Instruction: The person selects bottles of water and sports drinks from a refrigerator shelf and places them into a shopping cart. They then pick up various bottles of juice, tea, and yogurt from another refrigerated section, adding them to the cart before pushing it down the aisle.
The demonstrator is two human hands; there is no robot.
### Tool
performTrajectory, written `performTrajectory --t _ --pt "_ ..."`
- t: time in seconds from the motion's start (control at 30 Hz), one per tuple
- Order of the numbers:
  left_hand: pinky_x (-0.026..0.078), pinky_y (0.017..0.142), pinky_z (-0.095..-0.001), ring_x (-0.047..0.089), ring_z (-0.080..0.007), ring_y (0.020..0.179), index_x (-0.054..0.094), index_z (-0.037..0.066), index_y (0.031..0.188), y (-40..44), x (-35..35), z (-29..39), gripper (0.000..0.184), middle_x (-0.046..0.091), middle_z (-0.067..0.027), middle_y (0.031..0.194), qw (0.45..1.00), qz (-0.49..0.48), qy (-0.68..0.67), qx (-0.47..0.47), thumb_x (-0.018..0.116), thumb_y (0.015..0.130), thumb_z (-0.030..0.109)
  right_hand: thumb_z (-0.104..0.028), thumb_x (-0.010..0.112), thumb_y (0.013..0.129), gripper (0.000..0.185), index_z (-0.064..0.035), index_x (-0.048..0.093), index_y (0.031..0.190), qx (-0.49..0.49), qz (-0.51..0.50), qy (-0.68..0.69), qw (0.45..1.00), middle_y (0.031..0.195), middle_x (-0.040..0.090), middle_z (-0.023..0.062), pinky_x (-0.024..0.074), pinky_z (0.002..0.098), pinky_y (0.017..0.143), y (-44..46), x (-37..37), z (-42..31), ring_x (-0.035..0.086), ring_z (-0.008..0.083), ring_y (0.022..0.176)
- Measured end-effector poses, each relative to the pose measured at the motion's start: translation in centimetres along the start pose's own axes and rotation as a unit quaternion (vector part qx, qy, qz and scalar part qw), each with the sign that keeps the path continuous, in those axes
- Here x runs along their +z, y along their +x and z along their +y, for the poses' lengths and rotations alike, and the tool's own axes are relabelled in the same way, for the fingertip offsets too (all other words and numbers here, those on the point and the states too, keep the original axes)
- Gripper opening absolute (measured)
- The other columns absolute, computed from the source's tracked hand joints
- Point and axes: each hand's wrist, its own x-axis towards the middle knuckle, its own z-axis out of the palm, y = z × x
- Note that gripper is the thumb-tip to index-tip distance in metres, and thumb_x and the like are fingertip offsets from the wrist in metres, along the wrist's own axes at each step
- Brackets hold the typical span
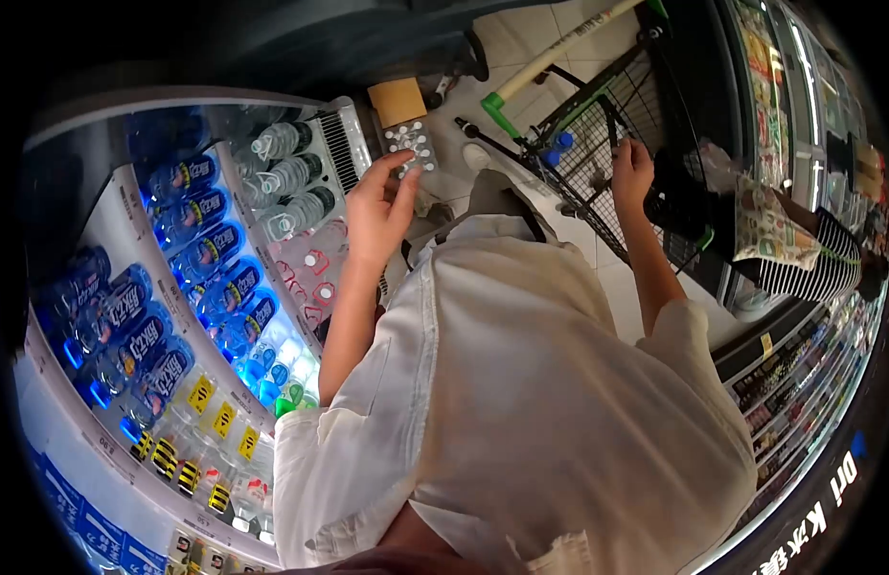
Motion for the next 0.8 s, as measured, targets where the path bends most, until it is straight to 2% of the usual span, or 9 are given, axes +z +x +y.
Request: performTrajectory --t 0.07,0.13,0.2,0.27,0.5,0.53,0.57,0.73,0.8 --pt "0.055 0.06 -0.0315 0.073 -0.02 0.07 0.074 0.004 0.123 0.5 2.0 0.4 0.025 0.078 -0.0151 0.109 1.0 -0.024 0.002 -0.014 0.076 0.1 0.013 -0.026 0.073 0.102 0.032 0.0005 0.074 0.12 0.006 -0.015 -0.141 0.99 0.093 0.076 0.0053 0.0522 0.0298 0.068 3.8 -1.0 6.7 0.066 0.01 0.076" --pt "0.055 0.06 -0.0321 0.073 -0.0194 0.069 0.074 0.003 0.124 0.7 4.1 0.6 0.026 0.078 -0.0161 0.107 0.999 -0.043 0.02 -0.021 0.076 0.1 0.013 -0.033 0.078 0.096 0.049 -0.0026 0.071 0.135 0.064 -0.095 -0.295 0.949 0.106 0.079 0.0159 0.0586 0.0384 0.08 5.8 -0.4 9.0 0.077 0.0236 0.09" --pt "0.055 0.06 -0.0327 0.073 -0.0195 0.069 0.075 0.003 0.123 0.7 6.2 0.2 0.026 0.077 -0.0171 0.105 0.997 -0.063 0.028 -0.028 0.077 0.1 0.014 -0.039 0.08 0.092 0.068 -0.0088 0.062 0.149 0.08 -0.206 -0.353 0.909 0.125 0.075 0.0236 0.0582 0.0451 0.098 8.2 1.1 15.6 0.075 0.037 0.112" --pt "0.055 0.06 -0.033 0.074 -0.0198 0.069 0.075 0.003 0.123 0.9 8.1 1.0 0.026 0.077 -0.0174 0.102 0.993 -0.088 0.057 -0.049 0.076 0.1 0.014 -0.042 0.081 0.091 0.083 -0.011 0.048 0.16 0.057 -0.275 -0.431 0.858 0.134 0.071 0.026 0.0567 0.0467 0.104 9.0 3.5 16.1 0.071 0.0406 0.123" --pt "0.057 0.061 -0.0348 0.076 -0.023 0.072 0.074 0.005 0.125 1.3 14.6 1.6 0.027 0.078 -0.0162 0.104 0.984 -0.118 0.087 -0.098 0.076 0.1 0.015 -0.048 0.074 0.098 0.072 -0.0197 0.046 0.158 0.127 -0.351 -0.447 0.813 0.131 0.073 0.0236 0.0572 0.0545 0.102 10.7 11.5 18.2 0.07 0.0436 0.124" --pt "0.058 0.063 -0.0349 0.077 -0.0235 0.074 0.074 0.006 0.125 1.2 15.4 1.2 0.027 0.078 -0.0164 0.105 0.985 -0.123 0.086 -0.087 0.076 0.1 0.015 -0.048 0.074 0.098 0.072 -0.0197 0.046 0.158 0.127 -0.356 -0.444 0.812 0.131 0.073 0.0236 0.0572 0.0545 0.102 10.8 11.5 18.4 0.07 0.0436 0.124" --pt "0.055 0.057 -0.0301 0.073 -0.0153 0.067 0.074 0.002 0.126 1.1 16.5 0.3 0.028 0.079 -0.0148 0.099 0.991 -0.112 0.068 -0.039 0.076 0.101 0.013 -0.048 0.073 0.1 0.07 -0.0196 0.046 0.158 0.134 -0.35 -0.443 0.815 0.131 0.073 0.0234 0.0574 0.0545 0.1 11.0 11.4 18.4 0.071 0.0435 0.122" --pt "0.058 0.063 -0.0329 0.075 -0.0213 0.073 0.074 0.003 0.126 2.7 19.0 1.8 0.028 0.078 -0.0167 0.109 0.976 -0.184 0.101 -0.052 0.077 0.1 0.013 -0.047 0.067 0.104 0.053 -0.0148 0.057 0.145 0.109 -0.314 -0.421 0.844 0.114 0.077 0.026 0.0579 0.0557 0.093 12.4 7.6 20.4 0.074 0.0475 0.109" --pt "0.059 0.064 -0.0337 0.075 -0.0221 0.073 0.074 0.005 0.128 3.5 20.1 2.3 0.031 0.078 -0.0174 0.11 0.98 -0.186 0.068 0.018 0.078 0.098 0.015 -0.045 0.065 0.104 0.049 -0.0098 0.06 0.139 0.061 -0.29 -0.394 0.87 0.108 0.077 0.0271 0.0577 0.0557 0.09 12.1 3.7 18.9 0.074 0.047 0.103"
